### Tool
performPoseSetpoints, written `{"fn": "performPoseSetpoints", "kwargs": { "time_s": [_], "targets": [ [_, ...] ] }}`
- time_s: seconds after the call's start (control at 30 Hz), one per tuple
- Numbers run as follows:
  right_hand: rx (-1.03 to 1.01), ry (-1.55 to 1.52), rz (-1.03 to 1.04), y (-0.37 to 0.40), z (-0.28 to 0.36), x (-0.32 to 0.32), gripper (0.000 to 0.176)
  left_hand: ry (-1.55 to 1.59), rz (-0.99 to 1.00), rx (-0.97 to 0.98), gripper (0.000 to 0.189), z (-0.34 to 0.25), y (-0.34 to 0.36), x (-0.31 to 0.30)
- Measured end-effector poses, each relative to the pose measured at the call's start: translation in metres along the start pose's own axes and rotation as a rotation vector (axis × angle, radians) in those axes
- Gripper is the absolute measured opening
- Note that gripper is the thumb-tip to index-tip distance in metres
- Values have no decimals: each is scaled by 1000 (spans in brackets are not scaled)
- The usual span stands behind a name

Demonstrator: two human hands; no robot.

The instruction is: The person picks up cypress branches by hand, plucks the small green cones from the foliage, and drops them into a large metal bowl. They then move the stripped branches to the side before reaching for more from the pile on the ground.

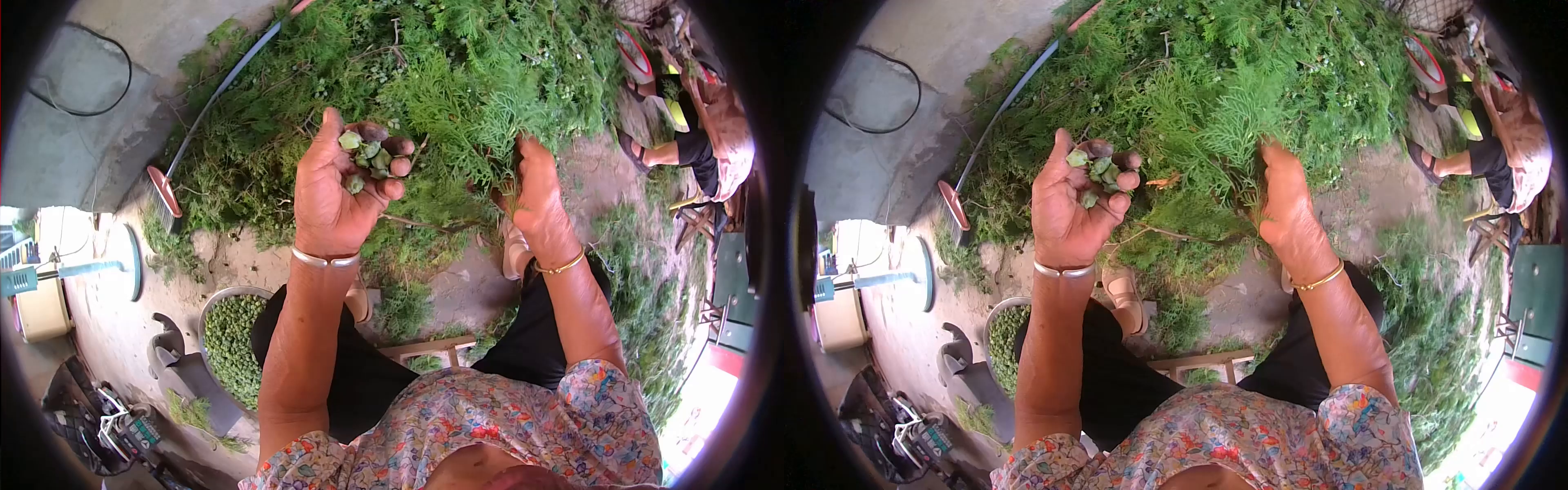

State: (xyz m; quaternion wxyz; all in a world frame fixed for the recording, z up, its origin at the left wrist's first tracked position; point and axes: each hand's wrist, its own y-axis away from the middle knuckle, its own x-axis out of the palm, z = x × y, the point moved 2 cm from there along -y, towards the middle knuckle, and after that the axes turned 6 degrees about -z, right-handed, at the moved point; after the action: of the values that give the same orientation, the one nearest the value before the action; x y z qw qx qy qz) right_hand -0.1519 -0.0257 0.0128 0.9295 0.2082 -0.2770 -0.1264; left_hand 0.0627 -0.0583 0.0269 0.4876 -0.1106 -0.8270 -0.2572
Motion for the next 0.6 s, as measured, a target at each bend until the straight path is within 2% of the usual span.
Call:
{"fn": "performPoseSetpoints", "kwargs": {
  "time_s": [0.13, 0.2, 0.23, 0.3, 0.47, 0.53, 0.57, 0.6],
  "targets": [
    [8, 2, 5, 4, -3, 0, 28, 25, -20, 17, 31, 2, -3, -5],
    [-99, 281, 39, 7, 2, 7, 15, 19, -32, 37, 26, 1, -3, -6],
    [-99, 280, 36, 6, 0, 7, 15, -7, -84, 84, 23, 0, -2, -6],
    [-310, 568, 75, 4, -2, 9, 13, -36, -136, 128, 20, -2, -2, -4],
    [-416, 760, 14, 8, -2, 13, 16, -38, -51, 121, 19, -5, -4, -3],
    [-552, 903, -14, 9, -2, 14, 16, -15, -22, 68, 17, -8, -2, -7],
    [-550, 900, -15, 8, -4, 13, 16, 10, 7, 17, 16, -7, -2, -8],
    [-684, 981, -22, 7, -7, 12, 16, 8, 5, 16, 16, -6, -2, -9]
  ]
}}
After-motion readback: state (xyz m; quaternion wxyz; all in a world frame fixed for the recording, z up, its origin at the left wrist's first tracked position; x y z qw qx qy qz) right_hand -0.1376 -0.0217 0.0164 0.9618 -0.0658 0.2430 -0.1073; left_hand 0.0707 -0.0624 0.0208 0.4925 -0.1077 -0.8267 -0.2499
